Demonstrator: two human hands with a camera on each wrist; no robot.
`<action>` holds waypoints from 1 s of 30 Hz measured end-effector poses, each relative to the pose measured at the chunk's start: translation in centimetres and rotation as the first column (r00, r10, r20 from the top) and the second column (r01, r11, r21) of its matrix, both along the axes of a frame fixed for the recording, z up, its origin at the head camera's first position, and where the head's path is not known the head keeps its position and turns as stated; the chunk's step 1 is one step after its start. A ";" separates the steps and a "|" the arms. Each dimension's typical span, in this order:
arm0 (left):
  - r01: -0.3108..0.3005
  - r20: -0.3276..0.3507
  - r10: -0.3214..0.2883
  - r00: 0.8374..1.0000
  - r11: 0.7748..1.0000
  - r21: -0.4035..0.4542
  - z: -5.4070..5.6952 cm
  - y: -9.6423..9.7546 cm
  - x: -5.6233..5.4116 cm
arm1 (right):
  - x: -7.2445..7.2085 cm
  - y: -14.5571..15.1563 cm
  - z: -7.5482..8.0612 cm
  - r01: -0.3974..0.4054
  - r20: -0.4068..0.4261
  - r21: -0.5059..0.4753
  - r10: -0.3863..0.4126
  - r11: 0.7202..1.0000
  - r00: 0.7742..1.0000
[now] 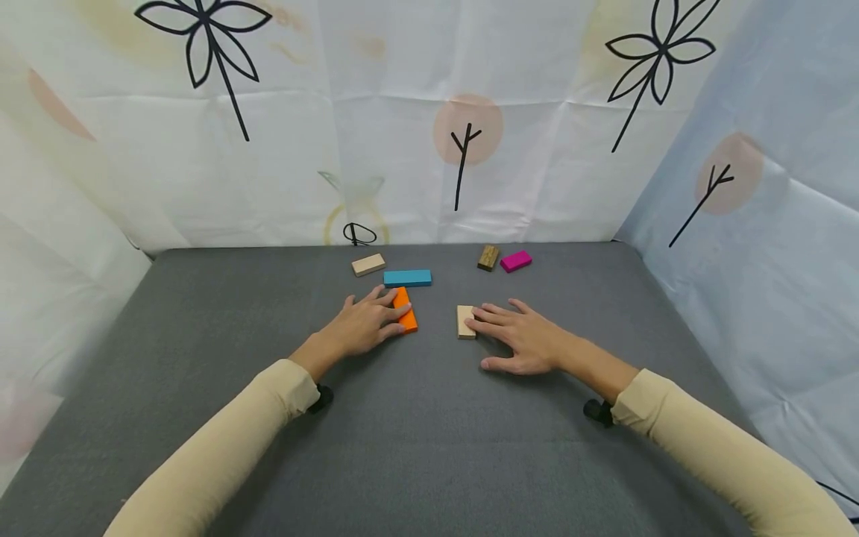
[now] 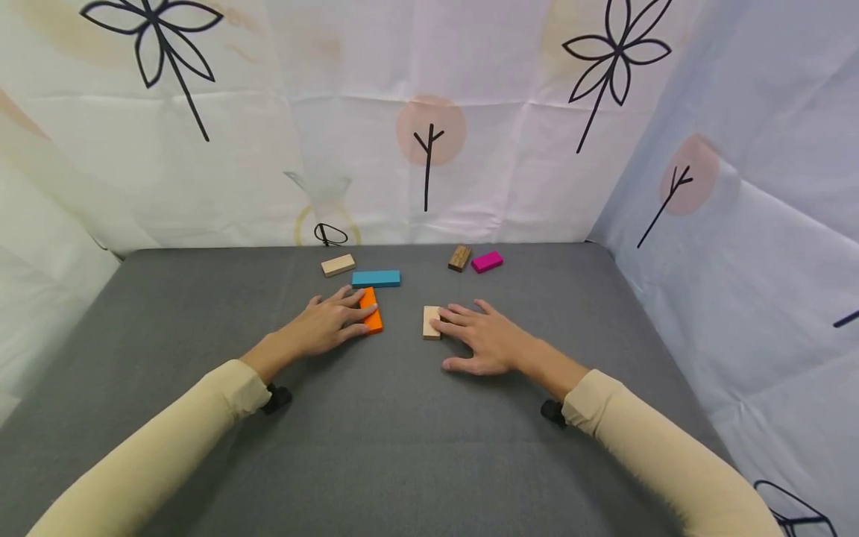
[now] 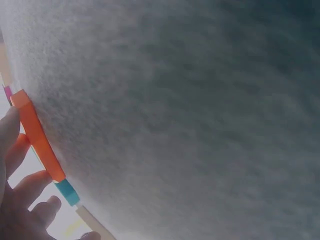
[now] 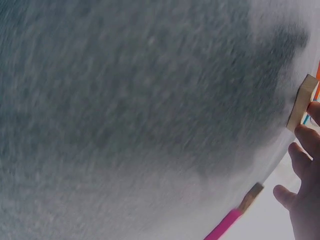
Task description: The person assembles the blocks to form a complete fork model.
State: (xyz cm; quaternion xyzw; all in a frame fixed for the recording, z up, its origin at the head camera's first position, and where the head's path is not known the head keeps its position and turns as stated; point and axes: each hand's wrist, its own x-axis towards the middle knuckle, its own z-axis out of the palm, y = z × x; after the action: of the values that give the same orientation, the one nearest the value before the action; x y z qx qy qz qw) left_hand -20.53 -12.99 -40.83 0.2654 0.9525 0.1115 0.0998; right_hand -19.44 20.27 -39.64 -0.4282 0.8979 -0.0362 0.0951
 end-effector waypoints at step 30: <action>0.045 0.065 -0.043 0.997 0.998 -0.032 0.1 3.1 -1.5 | 3.0 -3.4 -0.4 -0.155 0.008 -0.020 0.155 0.988 0.988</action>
State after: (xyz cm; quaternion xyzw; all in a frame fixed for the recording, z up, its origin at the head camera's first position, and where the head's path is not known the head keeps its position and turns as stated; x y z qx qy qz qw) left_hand -22.06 -9.94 -40.73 0.2809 0.9445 0.1016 0.1371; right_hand -16.47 16.91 -40.01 -0.4974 0.8611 -0.0396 0.0977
